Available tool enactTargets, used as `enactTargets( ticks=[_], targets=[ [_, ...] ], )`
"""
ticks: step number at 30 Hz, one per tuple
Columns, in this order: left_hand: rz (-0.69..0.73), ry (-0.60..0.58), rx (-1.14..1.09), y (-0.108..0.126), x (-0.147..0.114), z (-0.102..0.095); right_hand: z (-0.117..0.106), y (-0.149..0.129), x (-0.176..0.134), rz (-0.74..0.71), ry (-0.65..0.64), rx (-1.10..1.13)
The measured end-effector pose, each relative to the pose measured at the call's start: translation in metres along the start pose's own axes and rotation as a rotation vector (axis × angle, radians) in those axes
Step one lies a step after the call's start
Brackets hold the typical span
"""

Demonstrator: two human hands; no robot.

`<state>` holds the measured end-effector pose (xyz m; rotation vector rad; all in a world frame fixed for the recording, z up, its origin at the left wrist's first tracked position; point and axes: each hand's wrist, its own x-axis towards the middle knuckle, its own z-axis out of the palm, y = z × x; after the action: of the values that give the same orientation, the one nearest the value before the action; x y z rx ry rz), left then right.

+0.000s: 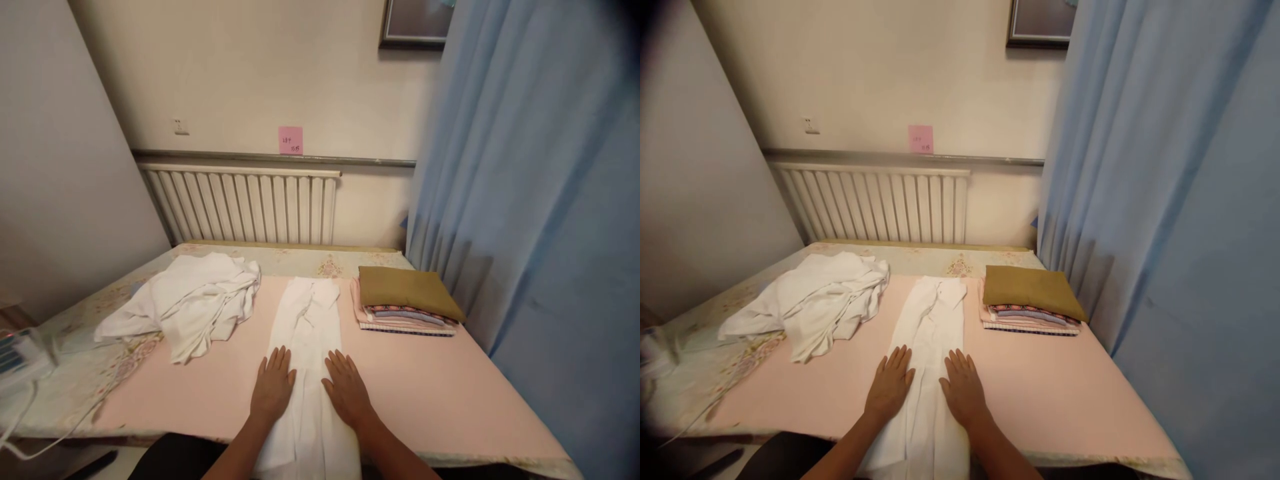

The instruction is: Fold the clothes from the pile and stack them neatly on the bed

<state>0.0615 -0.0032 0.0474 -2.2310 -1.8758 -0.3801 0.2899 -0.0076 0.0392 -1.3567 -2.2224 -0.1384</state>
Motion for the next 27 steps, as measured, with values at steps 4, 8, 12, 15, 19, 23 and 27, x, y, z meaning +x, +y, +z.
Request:
enactTargets(
  ticks=[4, 8, 12, 15, 19, 23, 27],
  targets=[
    [-0.003, -0.001, 0.005, -0.0007, 0.0004, 0.0013, 0.0004, 0.0, 0.0005, 0.008, 0.004, 0.012],
    [-0.006, -0.002, 0.004, -0.0005, 0.0003, 0.001, 0.0022, 0.0015, 0.0006, 0.005, 0.008, 0.015],
    [-0.014, 0.0, 0.001, 0.0003, 0.0002, -0.0002, 0.0064, 0.0028, 0.0002, -0.004, 0.022, 0.009],
    [-0.015, -0.004, -0.004, 0.0006, 0.0003, -0.0007, 0.009, 0.0031, -0.0005, -0.004, 0.039, -0.002],
    [-0.021, -0.01, -0.021, 0.0003, 0.0006, -0.0013, 0.0089, 0.0027, -0.0011, -0.01, 0.039, -0.011],
    [-0.018, 0.009, -0.037, 0.0001, 0.0003, -0.0016, 0.007, 0.0019, -0.0009, 0.008, 0.011, -0.008],
    [-0.025, 0.01, -0.037, 0.0002, -0.0001, 0.0001, 0.006, 0.0015, -0.0006, 0.011, -0.004, -0.006]
  ],
)
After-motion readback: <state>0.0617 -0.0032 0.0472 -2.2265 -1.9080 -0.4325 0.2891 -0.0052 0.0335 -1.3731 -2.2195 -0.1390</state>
